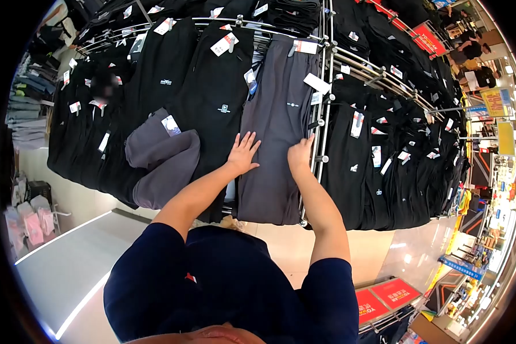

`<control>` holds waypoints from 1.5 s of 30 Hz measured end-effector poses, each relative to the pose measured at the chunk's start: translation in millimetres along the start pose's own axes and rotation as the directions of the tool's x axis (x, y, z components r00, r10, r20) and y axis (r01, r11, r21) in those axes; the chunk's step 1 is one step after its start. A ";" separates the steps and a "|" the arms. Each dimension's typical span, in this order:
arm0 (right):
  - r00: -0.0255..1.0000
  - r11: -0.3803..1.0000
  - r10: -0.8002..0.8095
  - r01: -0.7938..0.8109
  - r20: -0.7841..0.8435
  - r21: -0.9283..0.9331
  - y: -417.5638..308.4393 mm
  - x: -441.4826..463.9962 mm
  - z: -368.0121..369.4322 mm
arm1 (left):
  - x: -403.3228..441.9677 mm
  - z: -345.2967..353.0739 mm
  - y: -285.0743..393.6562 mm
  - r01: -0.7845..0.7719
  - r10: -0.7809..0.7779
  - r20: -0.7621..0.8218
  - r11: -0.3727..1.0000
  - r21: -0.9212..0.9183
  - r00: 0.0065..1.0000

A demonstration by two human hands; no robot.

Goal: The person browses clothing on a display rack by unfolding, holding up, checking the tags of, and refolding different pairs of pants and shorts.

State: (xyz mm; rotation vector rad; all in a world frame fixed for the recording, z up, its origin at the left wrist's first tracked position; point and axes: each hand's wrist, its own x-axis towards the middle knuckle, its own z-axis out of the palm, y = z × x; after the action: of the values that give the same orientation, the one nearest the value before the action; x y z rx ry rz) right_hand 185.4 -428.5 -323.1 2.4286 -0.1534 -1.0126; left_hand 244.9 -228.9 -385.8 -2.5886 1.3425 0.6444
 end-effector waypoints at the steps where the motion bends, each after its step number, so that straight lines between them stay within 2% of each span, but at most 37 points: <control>1: 0.986 0.996 0.020 -0.005 -0.166 0.094 -3.9 8.1 6.2 | 2.7 0.6 -3.0 -0.004 0.003 -0.093 1.000 -0.012 0.996; 2: 0.945 0.982 0.058 0.004 -0.323 0.187 -8.0 14.9 12.8 | 5.6 0.9 -5.6 -0.010 0.006 -0.185 1.000 -0.023 0.983; 4: 0.942 0.978 0.016 0.055 -0.334 0.200 -13.2 25.9 20.5 | 17.1 2.4 -11.5 0.001 -0.007 -0.225 1.000 -0.025 0.974; 6: 0.866 0.987 0.160 -0.141 -0.473 0.075 -16.9 39.7 40.9 | 29.6 -1.4 -18.9 0.074 -0.056 -0.238 0.995 0.068 0.970; 7: 0.960 0.977 0.210 -0.215 -0.183 -0.008 -13.1 45.9 45.2 | 34.7 -4.3 -22.6 0.100 -0.083 -0.195 0.992 0.081 0.977; 11: 0.973 0.981 0.160 -0.175 -0.164 -0.079 -5.5 41.7 43.6 | 48.0 -8.9 -31.0 0.143 -0.135 -0.130 0.988 0.054 0.982; 14: 0.983 0.986 0.166 -0.167 -0.076 -0.004 -9.1 25.7 21.5 | 47.8 -2.4 -33.9 0.113 -0.109 -0.157 0.994 0.015 0.982; 15: 0.943 0.992 0.119 -0.104 -0.310 0.065 -13.1 22.0 28.4 | 46.9 -2.3 -32.9 0.120 -0.116 -0.157 0.993 0.015 0.981; 16: 0.842 0.993 0.078 -0.019 -0.534 0.115 -17.9 22.4 33.8 | 45.6 -2.8 -30.2 0.114 -0.114 -0.163 0.993 -0.012 0.980; 17: 0.780 0.884 0.248 0.060 -0.575 0.463 -39.1 67.3 96.0 | 41.8 -3.1 -30.8 0.121 -0.125 -0.166 0.992 -0.037 0.978; 18: 0.951 0.981 0.134 -0.087 -0.280 0.173 -32.2 33.6 65.3 | 40.3 -0.7 -30.4 0.108 -0.116 -0.155 0.992 -0.058 0.981; 19: 0.946 0.970 0.170 -0.111 -0.277 0.215 -35.5 23.8 71.8 | 34.9 -2.8 -30.0 0.082 -0.099 -0.176 0.991 -0.105 0.979; 21: 0.878 0.909 0.141 0.068 -0.458 0.411 -32.8 -0.6 61.5 | 25.1 -1.1 -29.0 -0.014 -0.091 -0.289 0.939 -0.344 0.953; 22: 0.834 0.822 0.142 0.201 -0.533 0.532 -32.4 -18.3 52.9 | 16.9 0.4 -28.6 -0.105 -0.113 -0.429 0.885 -0.453 0.896; 24: 0.776 0.610 0.177 0.396 -0.605 0.686 -36.3 -65.0 46.0 | -18.6 -13.7 -41.6 -0.386 -0.124 -0.566 0.612 -0.690 0.815; 25: 0.787 0.440 0.192 0.466 -0.587 0.768 -42.7 -87.0 53.7 | -44.2 -24.0 -51.8 -0.379 -0.177 -0.622 0.657 -0.652 0.763; 26: 0.798 0.330 0.192 0.496 -0.572 0.803 -46.7 -116.2 54.3 | -72.6 -33.2 -66.9 -0.369 -0.219 -0.676 0.700 -0.611 0.703; 27: 0.882 0.056 0.162 0.439 -0.442 0.897 -48.4 -147.7 50.8 | -99.4 -37.6 -85.4 -0.288 -0.269 -0.772 0.817 -0.500 0.576; 28: 0.878 -0.057 0.186 0.457 -0.441 0.887 -58.0 -165.8 69.2 | -126.1 -50.7 -108.5 -0.169 -0.313 -0.816 0.883 -0.439 0.485; 29: 0.885 -0.140 0.198 0.451 -0.421 0.882 -67.5 -183.1 84.0 | -150.7 -52.7 -133.0 0.087 -0.455 -0.732 0.872 -0.482 0.508; 30: 0.904 -0.238 0.219 0.414 -0.367 0.879 -75.3 -201.8 93.5 | -163.5 -26.5 -162.6 0.335 -0.498 -0.808 0.855 -0.397 0.315; 31: 0.919 -0.241 0.217 0.378 -0.330 0.894 -82.2 -218.2 102.8 | -178.2 -6.7 -193.1 0.567 -0.676 -0.699 0.679 -0.466 0.235; 32: 0.931 -0.242 0.216 0.343 -0.294 0.908 -87.6 -232.1 110.9 | -187.4 16.8 -226.7 0.695 -0.851 -0.507 0.446 -0.564 0.135; 33: 0.931 -0.224 0.214 0.342 -0.296 0.912 -92.6 -242.4 117.8 | -193.1 42.5 -256.0 0.675 -0.935 -0.355 0.273 -0.686 0.017; 34: 0.932 -0.206 0.212 0.338 -0.295 0.918 -97.4 -252.4 125.4 | -195.9 66.8 -280.2 0.680 -0.996 -0.090 0.048 -0.732 -0.027; 36: 0.932 -0.232 0.223 0.334 -0.284 0.914 -106.4 -264.5 139.7 | -207.2 83.8 -303.1 0.618 -0.965 0.100 0.075 -0.783 0.243; 38: 0.916 -0.033 0.194 0.365 -0.352 0.930 -110.4 -278.5 151.2 | -203.7 91.1 -310.7 0.405 -0.898 0.319 -0.182 -0.896 0.302; 39: 0.921 0.002 0.185 0.349 -0.343 0.937 -107.3 -291.2 143.6 | -200.9 87.3 -308.5 0.395 -0.898 0.307 -0.171 -0.903 0.314; 41: 0.917 0.029 0.181 0.357 -0.356 0.934 -106.8 -306.9 149.2 | -194.0 78.3 -304.5 -0.052 -0.902 0.365 -0.386 -0.921 0.230; 42: 0.918 0.049 0.159 0.359 -0.363 0.932 -106.5 -314.2 152.0 | -200.1 64.4 -298.2 -0.065 -0.903 0.359 -0.383 -0.921 0.237; 44: 0.920 0.043 0.162 0.355 -0.358 0.934 -107.2 -330.7 154.1 | -233.5 22.7 -271.2 -0.473 -0.885 0.101 -0.337 -0.814 0.455; 45: 0.924 0.028 0.158 0.348 -0.348 0.937 -109.0 -338.5 154.2 | -249.0 7.8 -253.4 -0.478 -0.886 0.099 -0.335 -0.812 0.453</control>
State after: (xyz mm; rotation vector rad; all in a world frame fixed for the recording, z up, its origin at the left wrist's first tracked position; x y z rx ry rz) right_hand -173.3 -299.2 -253.5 3.9895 -0.8782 -0.3391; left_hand 321.4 106.8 -297.8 -4.6464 -1.5972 0.1466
